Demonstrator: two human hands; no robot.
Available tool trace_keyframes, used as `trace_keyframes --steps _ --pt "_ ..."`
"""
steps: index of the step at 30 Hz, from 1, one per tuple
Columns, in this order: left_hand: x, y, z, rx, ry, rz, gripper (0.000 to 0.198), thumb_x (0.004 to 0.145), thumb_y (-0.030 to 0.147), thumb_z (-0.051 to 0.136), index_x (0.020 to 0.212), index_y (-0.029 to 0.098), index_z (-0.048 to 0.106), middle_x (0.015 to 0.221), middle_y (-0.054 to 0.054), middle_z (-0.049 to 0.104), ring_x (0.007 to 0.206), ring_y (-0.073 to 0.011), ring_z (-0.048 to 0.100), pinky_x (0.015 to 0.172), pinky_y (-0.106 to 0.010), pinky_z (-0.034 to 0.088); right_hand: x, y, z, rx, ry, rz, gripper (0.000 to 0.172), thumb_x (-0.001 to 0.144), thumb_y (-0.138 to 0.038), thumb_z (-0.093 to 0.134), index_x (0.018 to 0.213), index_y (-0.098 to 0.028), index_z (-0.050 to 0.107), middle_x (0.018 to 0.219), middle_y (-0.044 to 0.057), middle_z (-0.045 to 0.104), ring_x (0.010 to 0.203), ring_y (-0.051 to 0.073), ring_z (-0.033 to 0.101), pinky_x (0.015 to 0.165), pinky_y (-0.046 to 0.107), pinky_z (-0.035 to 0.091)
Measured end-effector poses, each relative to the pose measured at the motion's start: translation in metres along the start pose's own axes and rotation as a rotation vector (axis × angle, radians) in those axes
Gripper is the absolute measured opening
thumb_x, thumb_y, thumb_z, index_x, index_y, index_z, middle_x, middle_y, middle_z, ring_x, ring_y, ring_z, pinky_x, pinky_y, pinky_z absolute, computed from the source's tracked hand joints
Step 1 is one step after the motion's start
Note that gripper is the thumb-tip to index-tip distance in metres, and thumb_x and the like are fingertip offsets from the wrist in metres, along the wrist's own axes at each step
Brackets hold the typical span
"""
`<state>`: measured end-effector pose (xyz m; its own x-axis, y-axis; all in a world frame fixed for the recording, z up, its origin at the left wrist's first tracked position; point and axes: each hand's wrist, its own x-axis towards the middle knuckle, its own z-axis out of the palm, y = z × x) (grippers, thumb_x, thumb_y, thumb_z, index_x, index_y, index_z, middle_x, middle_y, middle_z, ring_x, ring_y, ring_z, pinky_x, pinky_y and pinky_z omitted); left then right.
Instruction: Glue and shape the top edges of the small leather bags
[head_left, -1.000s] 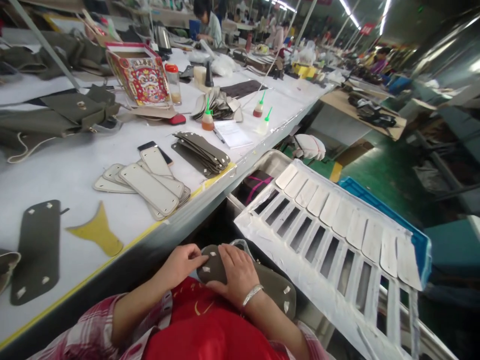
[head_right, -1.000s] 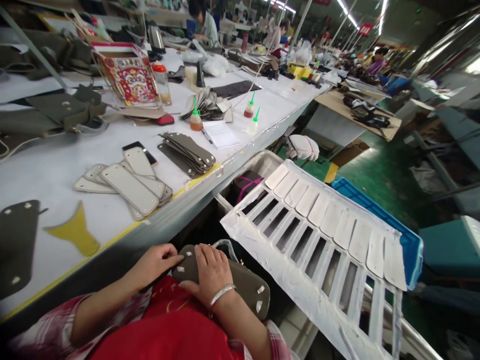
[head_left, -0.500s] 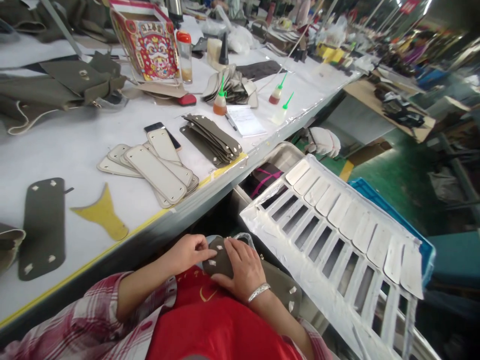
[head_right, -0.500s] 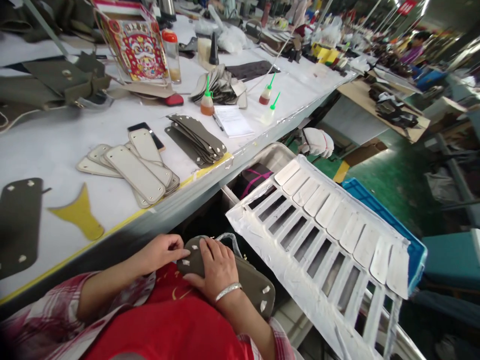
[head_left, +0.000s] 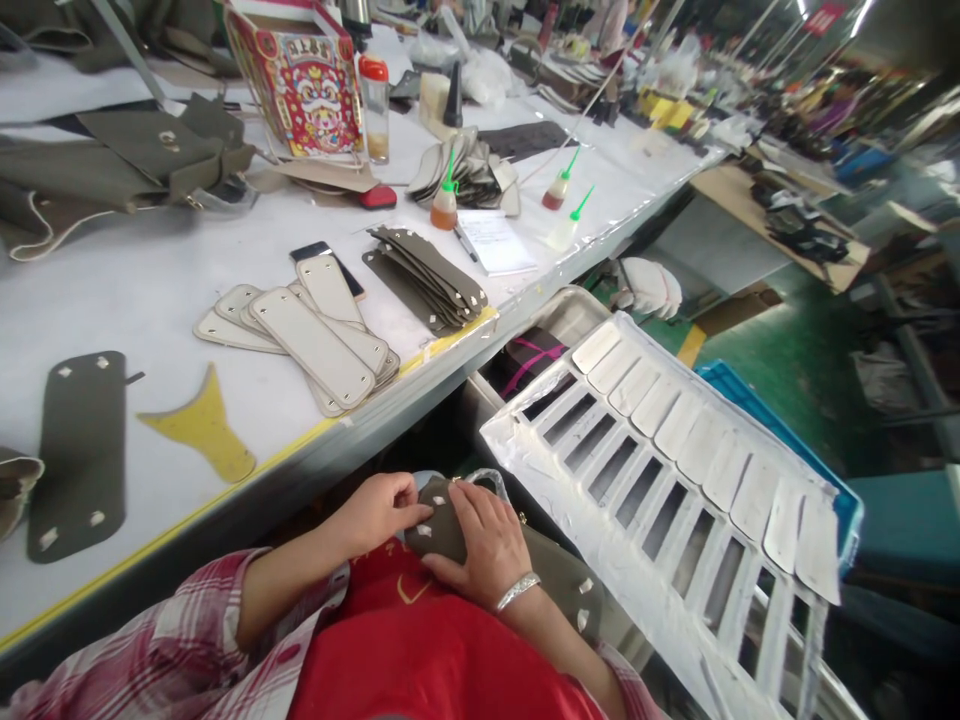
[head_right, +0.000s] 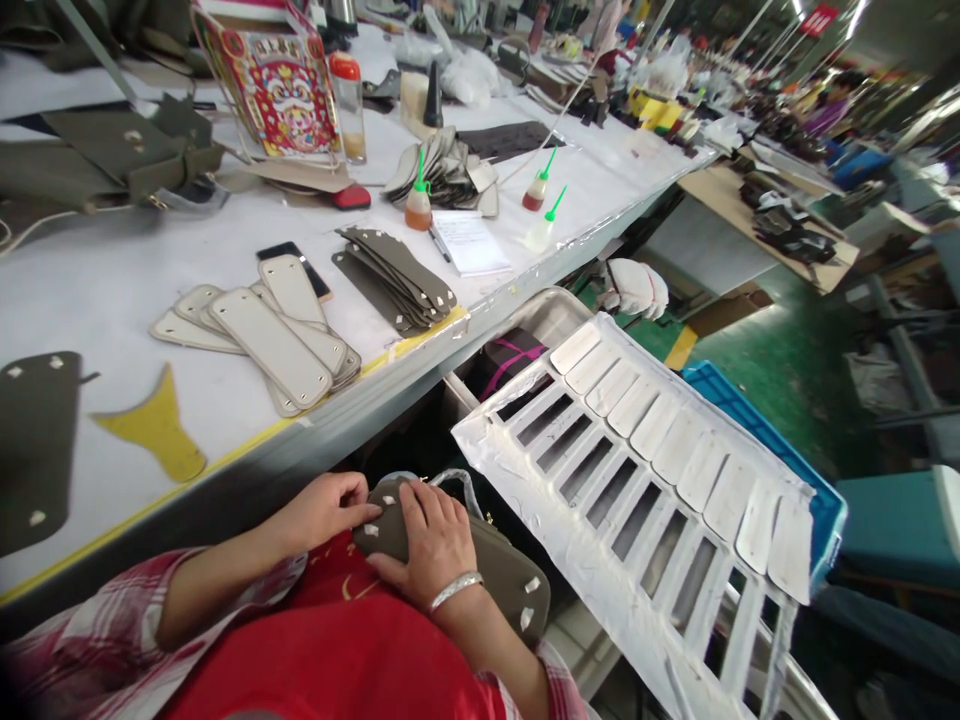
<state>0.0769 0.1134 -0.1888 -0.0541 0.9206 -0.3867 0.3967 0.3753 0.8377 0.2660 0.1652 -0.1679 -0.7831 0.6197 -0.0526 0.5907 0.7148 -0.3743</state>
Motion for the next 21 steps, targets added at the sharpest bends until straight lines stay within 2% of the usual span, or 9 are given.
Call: trace_keyframes --steps 3,8,14,18,21 --pt "0.003 -0.003 0.0 0.005 0.002 0.018 0.032 0.071 0.043 0.06 0.062 0.017 0.045 0.056 0.006 0.046 0.054 -0.0103 0.041 0.049 -0.021 0.031 0.005 -0.004 -0.002 0.006 -0.036 0.036 0.078 0.064 -0.056 0.063 0.126 -0.011 0.044 0.124 0.014 0.049 0.11 0.03 0.044 0.094 0.044 0.034" --pt "0.009 -0.01 -0.003 -0.041 -0.061 0.045 0.03 0.07 0.042 0.062 0.069 0.018 0.044 0.058 0.007 0.046 0.054 -0.0098 0.04 0.049 -0.021 0.032 0.014 -0.013 0.003 -0.027 -0.053 0.089 0.09 0.058 -0.063 0.064 0.126 -0.007 0.043 0.119 0.018 0.05 0.105 0.033 0.045 0.091 0.047 0.035" --pt "0.011 -0.012 -0.005 -0.104 -0.1 0.056 0.028 0.07 0.039 0.061 0.067 0.018 0.043 0.059 0.006 0.046 0.054 -0.0096 0.042 0.048 -0.02 0.033 0.019 -0.017 0.012 -0.03 -0.004 0.064 0.075 0.061 -0.054 0.059 0.118 -0.007 0.046 0.11 0.016 0.052 0.099 0.03 0.046 0.088 0.044 0.035" --pt "0.01 -0.009 -0.006 -0.134 -0.092 0.057 0.029 0.07 0.04 0.061 0.067 0.018 0.042 0.059 0.007 0.046 0.053 -0.0093 0.043 0.049 -0.02 0.034 0.021 -0.021 0.012 -0.034 0.014 0.108 0.066 0.061 -0.053 0.059 0.112 -0.011 0.049 0.103 0.013 0.053 0.093 0.028 0.047 0.084 0.042 0.036" --pt "0.009 -0.008 -0.005 -0.198 -0.117 0.038 0.03 0.071 0.04 0.06 0.069 0.019 0.04 0.058 0.007 0.045 0.049 -0.0089 0.045 0.046 -0.02 0.035 0.022 -0.025 0.01 -0.038 0.027 0.131 0.065 0.061 -0.051 0.06 0.111 -0.011 0.049 0.1 0.012 0.054 0.092 0.028 0.048 0.084 0.042 0.036"
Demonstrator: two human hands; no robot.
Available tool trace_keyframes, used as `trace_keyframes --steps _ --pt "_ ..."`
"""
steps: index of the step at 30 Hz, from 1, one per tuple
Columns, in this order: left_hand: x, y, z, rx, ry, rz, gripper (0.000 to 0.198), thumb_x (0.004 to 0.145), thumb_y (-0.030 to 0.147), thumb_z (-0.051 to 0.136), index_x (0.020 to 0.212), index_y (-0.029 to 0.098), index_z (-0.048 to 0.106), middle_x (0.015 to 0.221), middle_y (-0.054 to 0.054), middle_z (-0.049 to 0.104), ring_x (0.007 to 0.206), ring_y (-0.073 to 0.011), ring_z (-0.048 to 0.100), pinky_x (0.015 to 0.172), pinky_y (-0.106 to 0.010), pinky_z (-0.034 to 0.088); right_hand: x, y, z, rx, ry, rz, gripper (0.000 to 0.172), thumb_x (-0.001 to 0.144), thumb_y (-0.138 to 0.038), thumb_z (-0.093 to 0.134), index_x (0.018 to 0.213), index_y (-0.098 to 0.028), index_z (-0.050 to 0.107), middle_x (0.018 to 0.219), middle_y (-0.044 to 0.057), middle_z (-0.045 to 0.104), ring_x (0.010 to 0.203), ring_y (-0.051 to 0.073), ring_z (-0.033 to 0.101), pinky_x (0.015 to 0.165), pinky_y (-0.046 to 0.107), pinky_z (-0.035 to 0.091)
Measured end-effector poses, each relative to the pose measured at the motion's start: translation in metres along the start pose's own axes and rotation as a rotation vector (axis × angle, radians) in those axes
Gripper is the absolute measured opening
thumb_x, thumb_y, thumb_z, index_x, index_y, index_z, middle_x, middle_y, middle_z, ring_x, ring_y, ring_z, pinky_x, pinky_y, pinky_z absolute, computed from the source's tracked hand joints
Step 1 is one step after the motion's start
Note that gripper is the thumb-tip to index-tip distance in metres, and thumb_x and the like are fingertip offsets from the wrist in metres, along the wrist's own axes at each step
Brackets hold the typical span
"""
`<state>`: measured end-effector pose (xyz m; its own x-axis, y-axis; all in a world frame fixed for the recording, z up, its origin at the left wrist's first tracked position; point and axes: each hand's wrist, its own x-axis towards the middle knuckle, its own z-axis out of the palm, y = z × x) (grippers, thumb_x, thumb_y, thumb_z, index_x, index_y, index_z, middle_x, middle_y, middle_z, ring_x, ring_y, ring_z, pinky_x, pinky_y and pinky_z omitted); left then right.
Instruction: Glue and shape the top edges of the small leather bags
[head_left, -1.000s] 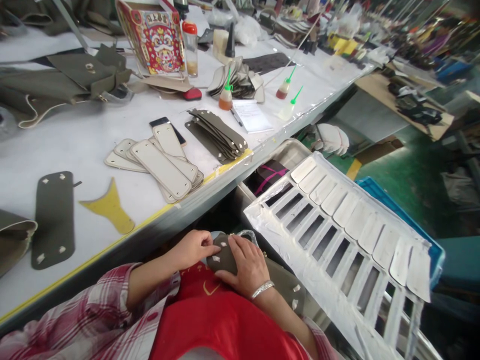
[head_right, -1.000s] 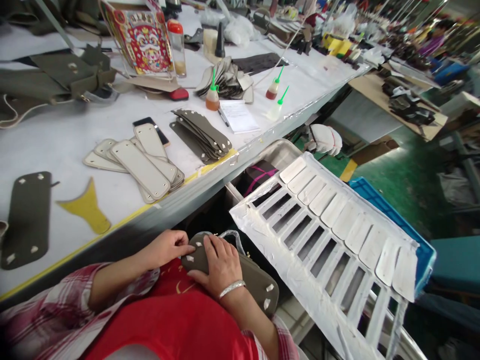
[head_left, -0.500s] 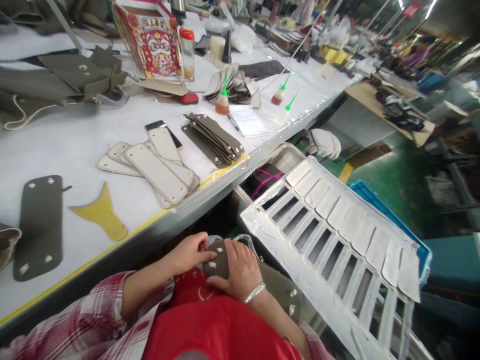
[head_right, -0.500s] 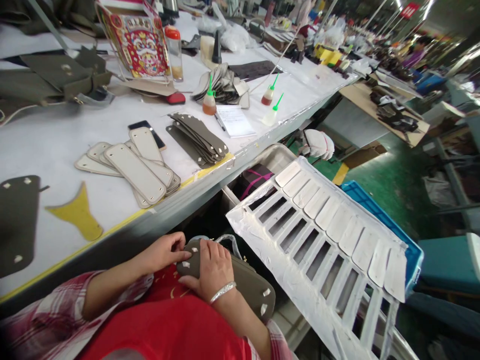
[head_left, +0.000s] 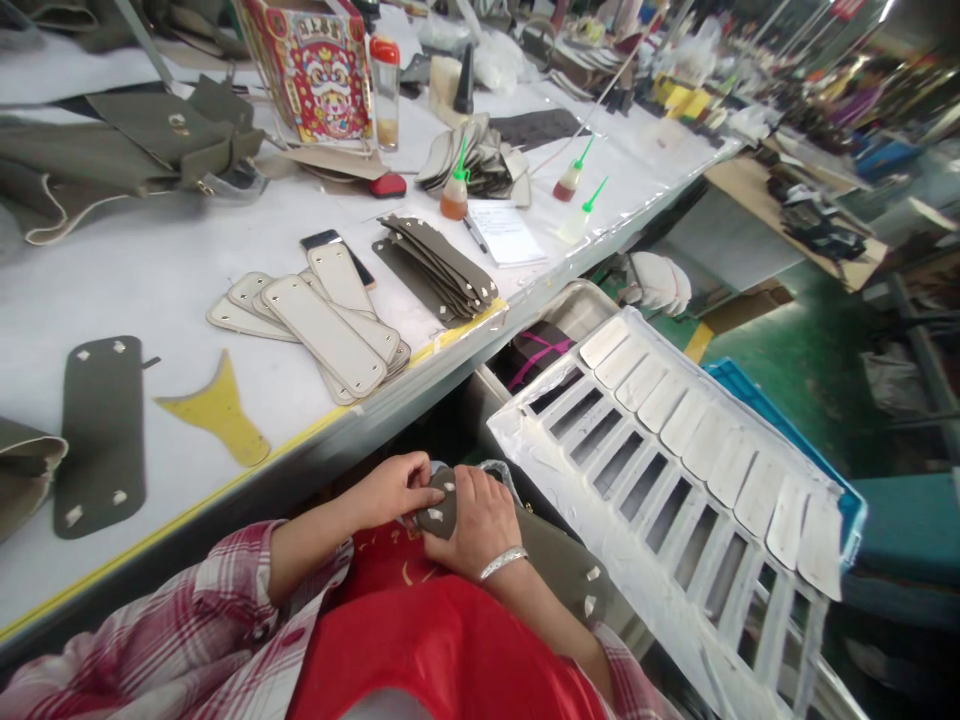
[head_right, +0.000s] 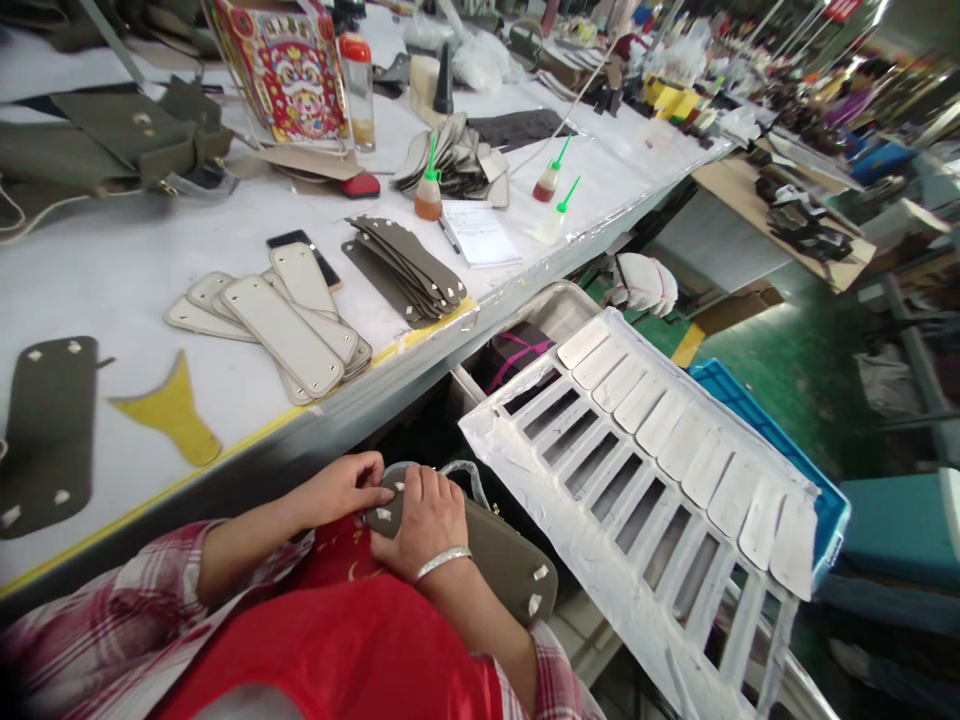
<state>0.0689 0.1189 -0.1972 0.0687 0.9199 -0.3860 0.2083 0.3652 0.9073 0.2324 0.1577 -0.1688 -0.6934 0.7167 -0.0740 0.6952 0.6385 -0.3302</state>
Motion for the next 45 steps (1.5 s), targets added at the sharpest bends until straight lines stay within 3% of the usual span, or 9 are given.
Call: trace_keyframes --steps 7,14,26,30,34,37,39,42,45 --pt "0.001 -0.006 0.003 -0.001 0.001 0.017 0.029 0.073 0.04 0.058 0.069 0.019 0.038 0.058 0.008 0.042 0.049 -0.009 0.043 0.045 -0.02 0.033 -0.003 -0.001 -0.001 -0.002 0.048 -0.013 0.076 0.062 -0.062 0.057 0.118 -0.013 0.045 0.11 0.015 0.052 0.098 0.03 0.047 0.086 0.044 0.034" --pt "0.004 -0.002 -0.002 0.071 0.0 0.073 0.028 0.072 0.037 0.06 0.066 0.018 0.04 0.059 0.007 0.042 0.056 -0.0095 0.038 0.051 -0.021 0.032 0.005 -0.003 0.0 0.016 0.004 0.014 0.06 0.059 -0.05 0.06 0.106 -0.013 0.05 0.096 0.011 0.055 0.089 0.027 0.049 0.081 0.04 0.036" --pt "0.001 0.004 0.0 0.07 -0.046 0.098 0.025 0.075 0.037 0.057 0.082 0.019 0.04 0.054 0.009 0.043 0.051 -0.0094 0.042 0.05 -0.021 0.033 -0.002 -0.002 0.001 0.003 0.036 -0.001 0.063 0.057 -0.048 0.062 0.109 -0.014 0.047 0.097 0.009 0.055 0.089 0.025 0.049 0.08 0.039 0.037" --pt "0.002 0.003 0.002 0.107 -0.059 0.093 0.029 0.074 0.043 0.056 0.082 0.019 0.04 0.054 0.009 0.043 0.05 -0.0099 0.043 0.049 -0.021 0.034 -0.007 0.002 -0.004 -0.01 0.003 -0.013 0.078 0.053 -0.055 0.066 0.115 -0.013 0.045 0.103 0.011 0.054 0.093 0.026 0.049 0.085 0.041 0.036" --pt "0.006 0.005 -0.005 0.264 -0.047 0.093 0.033 0.073 0.048 0.054 0.083 0.018 0.045 0.056 0.007 0.047 0.053 -0.0117 0.046 0.05 -0.022 0.034 -0.038 0.037 -0.029 -0.024 -0.042 -0.033 0.101 0.05 -0.059 0.07 0.131 -0.012 0.033 0.127 0.015 0.043 0.114 0.029 0.04 0.098 0.044 0.027" --pt "0.005 0.018 -0.009 0.46 -0.047 0.095 0.036 0.071 0.047 0.056 0.09 0.017 0.05 0.069 0.002 0.056 0.064 -0.0156 0.053 0.059 -0.027 0.041 -0.074 0.072 -0.049 -0.047 -0.103 0.031 0.105 0.048 -0.057 0.073 0.134 -0.013 0.03 0.131 0.015 0.04 0.118 0.03 0.037 0.099 0.044 0.027" --pt "0.002 0.032 -0.006 0.606 -0.022 0.186 0.04 0.071 0.041 0.057 0.102 0.017 0.05 0.092 -0.005 0.06 0.084 -0.02 0.056 0.076 -0.032 0.043 -0.093 0.089 -0.056 -0.048 -0.135 0.044 0.104 0.05 -0.057 0.072 0.133 -0.011 0.032 0.129 0.015 0.042 0.117 0.03 0.039 0.098 0.043 0.028" --pt "0.0 0.049 0.012 0.804 -0.069 0.434 0.062 0.069 0.039 0.059 0.124 0.019 0.04 0.127 -0.01 0.045 0.116 -0.0244 0.041 0.098 -0.037 0.031 -0.107 0.1 -0.055 -0.039 -0.129 0.027 0.099 0.053 -0.06 0.07 0.131 -0.009 0.035 0.126 0.016 0.045 0.113 0.029 0.041 0.097 0.042 0.03" --pt "0.003 0.052 0.036 0.97 -0.205 0.561 0.087 0.06 0.052 0.065 0.132 0.019 0.03 0.135 -0.011 0.038 0.122 -0.0275 0.034 0.103 -0.04 0.022 -0.108 0.102 -0.05 -0.036 -0.101 0.016 0.093 0.055 -0.058 0.069 0.128 -0.01 0.037 0.123 0.015 0.046 0.111 0.028 0.042 0.095 0.041 0.032"
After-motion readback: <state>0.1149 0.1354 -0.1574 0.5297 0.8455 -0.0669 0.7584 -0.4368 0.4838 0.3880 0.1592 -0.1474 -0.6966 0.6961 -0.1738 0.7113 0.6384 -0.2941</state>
